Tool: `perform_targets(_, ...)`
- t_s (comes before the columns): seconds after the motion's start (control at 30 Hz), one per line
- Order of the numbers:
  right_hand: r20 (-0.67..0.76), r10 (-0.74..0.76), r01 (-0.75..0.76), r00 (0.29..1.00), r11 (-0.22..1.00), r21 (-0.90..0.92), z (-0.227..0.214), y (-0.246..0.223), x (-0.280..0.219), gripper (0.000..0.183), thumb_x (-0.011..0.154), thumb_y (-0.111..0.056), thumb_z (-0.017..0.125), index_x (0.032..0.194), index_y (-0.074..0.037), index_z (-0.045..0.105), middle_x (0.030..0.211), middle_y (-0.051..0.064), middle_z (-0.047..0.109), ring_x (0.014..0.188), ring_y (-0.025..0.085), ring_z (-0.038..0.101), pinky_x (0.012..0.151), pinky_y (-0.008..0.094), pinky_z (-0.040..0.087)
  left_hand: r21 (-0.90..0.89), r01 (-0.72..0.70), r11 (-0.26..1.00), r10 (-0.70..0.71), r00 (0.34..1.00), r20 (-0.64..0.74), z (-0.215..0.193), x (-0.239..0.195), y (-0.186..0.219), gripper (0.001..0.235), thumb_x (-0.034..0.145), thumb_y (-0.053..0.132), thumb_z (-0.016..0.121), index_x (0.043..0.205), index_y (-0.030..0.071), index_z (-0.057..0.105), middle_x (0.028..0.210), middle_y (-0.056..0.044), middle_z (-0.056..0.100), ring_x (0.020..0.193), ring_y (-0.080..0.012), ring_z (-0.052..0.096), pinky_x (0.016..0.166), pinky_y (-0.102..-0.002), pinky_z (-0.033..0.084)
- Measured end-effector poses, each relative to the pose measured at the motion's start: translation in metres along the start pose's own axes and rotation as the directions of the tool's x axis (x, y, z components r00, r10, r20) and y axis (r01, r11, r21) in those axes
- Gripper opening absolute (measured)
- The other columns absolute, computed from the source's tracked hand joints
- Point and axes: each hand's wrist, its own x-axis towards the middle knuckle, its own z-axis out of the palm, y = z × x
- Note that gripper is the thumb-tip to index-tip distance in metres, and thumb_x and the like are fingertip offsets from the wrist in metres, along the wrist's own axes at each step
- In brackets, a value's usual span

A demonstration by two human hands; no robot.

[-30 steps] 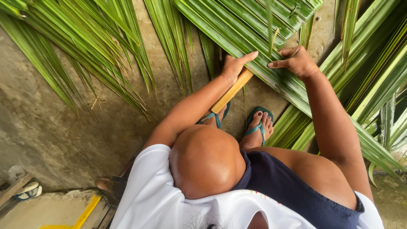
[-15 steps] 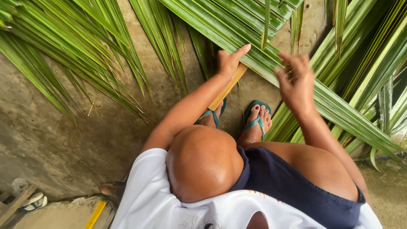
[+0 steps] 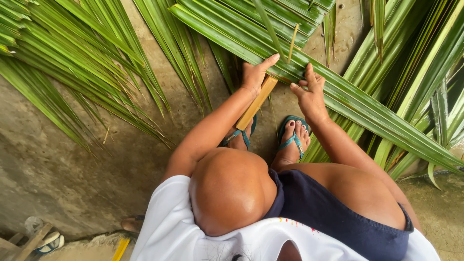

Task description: The person weaves long green palm leaves by hand using a wooden guide bar. They repeatedly pull leaf strips through the woven structure, aligning and securing them to build up the mat.

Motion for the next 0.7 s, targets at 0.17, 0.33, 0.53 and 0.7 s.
perform_targets(0.17, -0.031, 0.031, -0.028, 0.999, 0.996, 0.08, 0.006, 0.001, 0.0, 0.076, 0.1, -0.003, 0.072, 0.161, -0.004, 0.027, 0.131, 0.019, 0.034, 0.116, 0.022, 0.048, 0.099, 0.032, 0.052, -0.041, 0.019, 0.999, -0.019, 1.0, 0.005, 0.011, 0.002, -0.011, 0.084, 0.054, 0.022, 0.104, 0.114, -0.02, 0.065, 0.109, -0.031, 0.069, 0.109, -0.0343, 0.067, 0.098, -0.048, 0.051)
perform_targets(0.33, -0.049, 0.1, -0.079, 0.994, 0.946, 0.316, 0.011, -0.007, -0.004, 0.074, 0.103, -0.005, 0.071, 0.161, -0.005, 0.025, 0.129, 0.013, 0.036, 0.109, 0.013, 0.053, 0.097, 0.024, 0.055, -0.128, 0.008, 0.992, -0.006, 1.0, 0.019, 0.023, -0.043, 0.037, 0.074, 0.052, 0.016, 0.103, 0.109, -0.017, 0.068, 0.101, -0.023, 0.07, 0.097, -0.0248, 0.064, 0.093, -0.044, 0.052)
perform_targets(0.53, 0.022, 0.15, -0.145, 0.988, 0.895, 0.421, 0.017, -0.034, 0.01, 0.077, 0.104, -0.027, 0.08, 0.156, 0.003, 0.032, 0.137, 0.027, 0.046, 0.114, 0.022, 0.056, 0.104, 0.048, 0.057, -0.181, 0.017, 0.983, -0.017, 1.0, 0.003, 0.034, -0.074, 0.06, 0.073, 0.049, 0.016, 0.102, 0.105, -0.017, 0.068, 0.099, -0.024, 0.069, 0.093, -0.0269, 0.066, 0.094, -0.043, 0.051)
perform_targets(0.7, 0.044, 0.212, -0.205, 0.976, 0.844, 0.496, 0.024, -0.026, 0.038, 0.063, 0.097, -0.031, 0.084, 0.14, 0.004, 0.054, 0.12, 0.022, 0.066, 0.101, 0.026, 0.072, 0.093, 0.051, 0.064, -0.263, 0.028, 0.964, -0.022, 0.999, 0.027, 0.025, -0.075, 0.061, 0.066, 0.05, 0.01, 0.102, 0.102, -0.014, 0.07, 0.096, -0.023, 0.071, 0.089, -0.0292, 0.07, 0.084, -0.045, 0.056)
